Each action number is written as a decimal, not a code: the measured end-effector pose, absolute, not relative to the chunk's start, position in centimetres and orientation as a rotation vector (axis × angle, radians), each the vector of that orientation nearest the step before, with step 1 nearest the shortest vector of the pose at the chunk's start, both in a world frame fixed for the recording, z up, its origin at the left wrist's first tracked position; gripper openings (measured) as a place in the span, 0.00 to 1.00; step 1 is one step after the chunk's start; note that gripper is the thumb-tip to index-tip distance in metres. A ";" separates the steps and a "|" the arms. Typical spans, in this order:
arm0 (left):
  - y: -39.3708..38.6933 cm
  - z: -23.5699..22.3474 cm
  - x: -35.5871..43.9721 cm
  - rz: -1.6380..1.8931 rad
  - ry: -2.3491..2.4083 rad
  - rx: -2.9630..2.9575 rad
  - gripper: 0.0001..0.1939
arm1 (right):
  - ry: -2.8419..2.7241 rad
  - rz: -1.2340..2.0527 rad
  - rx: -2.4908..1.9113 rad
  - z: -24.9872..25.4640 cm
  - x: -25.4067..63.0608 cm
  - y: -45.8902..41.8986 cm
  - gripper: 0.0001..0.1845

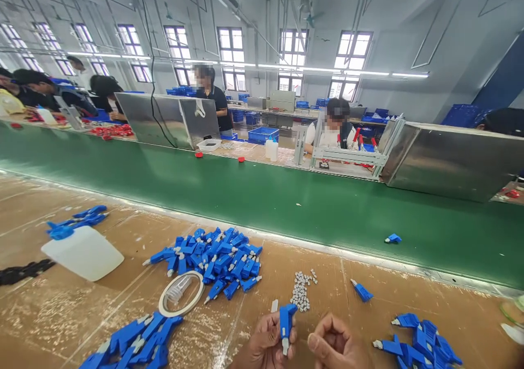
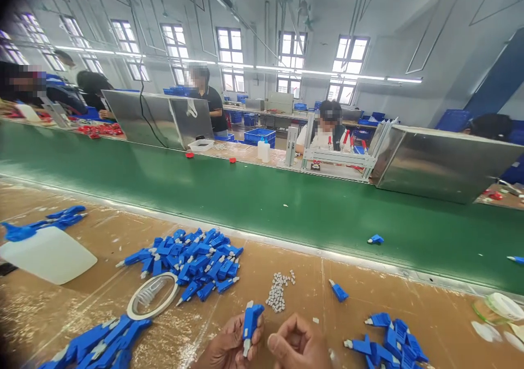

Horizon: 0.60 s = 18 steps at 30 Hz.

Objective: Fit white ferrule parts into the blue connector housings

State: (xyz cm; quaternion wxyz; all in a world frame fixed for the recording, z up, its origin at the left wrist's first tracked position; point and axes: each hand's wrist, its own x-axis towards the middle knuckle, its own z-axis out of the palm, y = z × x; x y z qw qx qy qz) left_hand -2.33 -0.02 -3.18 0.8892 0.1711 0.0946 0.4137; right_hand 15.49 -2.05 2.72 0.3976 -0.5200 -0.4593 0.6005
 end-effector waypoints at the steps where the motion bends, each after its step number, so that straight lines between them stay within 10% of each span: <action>1: -0.1 -3.1 -2.2 0.856 0.199 0.360 0.13 | -1.184 1.566 -1.287 2.5 15.0 -2.2 0.31; 18: -1.1 -3.7 -1.0 0.957 0.396 0.593 0.21 | -1.123 1.751 -0.990 -0.3 13.7 -1.5 0.28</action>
